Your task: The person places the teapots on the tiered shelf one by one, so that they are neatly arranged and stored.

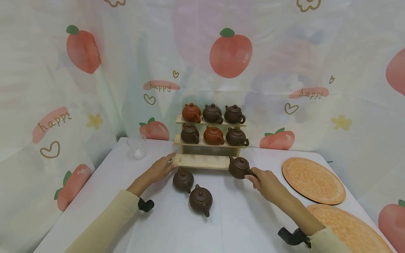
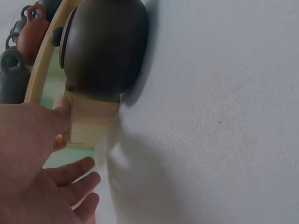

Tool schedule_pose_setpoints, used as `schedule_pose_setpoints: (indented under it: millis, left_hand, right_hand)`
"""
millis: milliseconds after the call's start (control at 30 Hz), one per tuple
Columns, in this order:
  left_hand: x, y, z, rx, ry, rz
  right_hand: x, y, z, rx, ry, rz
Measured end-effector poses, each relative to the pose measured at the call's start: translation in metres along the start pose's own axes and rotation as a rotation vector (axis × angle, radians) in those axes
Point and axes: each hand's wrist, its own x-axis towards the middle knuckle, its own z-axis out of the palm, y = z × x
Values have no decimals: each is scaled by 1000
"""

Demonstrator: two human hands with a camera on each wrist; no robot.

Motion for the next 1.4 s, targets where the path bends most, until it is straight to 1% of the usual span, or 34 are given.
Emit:
schedule_pose_setpoints:
  millis: [233,400,500,800,1000,1167,1233,1300,1400]
  left_hand:
    - [1,-1,0,9,-5,-8]
    - [2,-1,0,11,-9,-8]
    - [2,0,0,15,-9,-4]
    - [3,-1,-1,23,-2,-2]
    - [1,-1,0,2,-3,-3]
    - [1,-1,0,5,-1,-12]
    - [1,-1,0,8,-5,-14]
    - [1,-1,0,14,-6,-8]
    - [1,-1,0,19,-6,-2]
  right_hand:
    - [23,10,0,-18,43,12]
    - [37,18,2,-25,30,46]
    - [41,19,3,-31,14,66]
    - [44,18,2,-27,-12,68]
    - [45,19,3,-28,-33,86]
    - [46,21,3,-34,-40,101]
    - [46,20,3,-37,-47,116]
    - [46,20,1,-32,-66,151]
    - [45,18,-3,-28,-130,224]
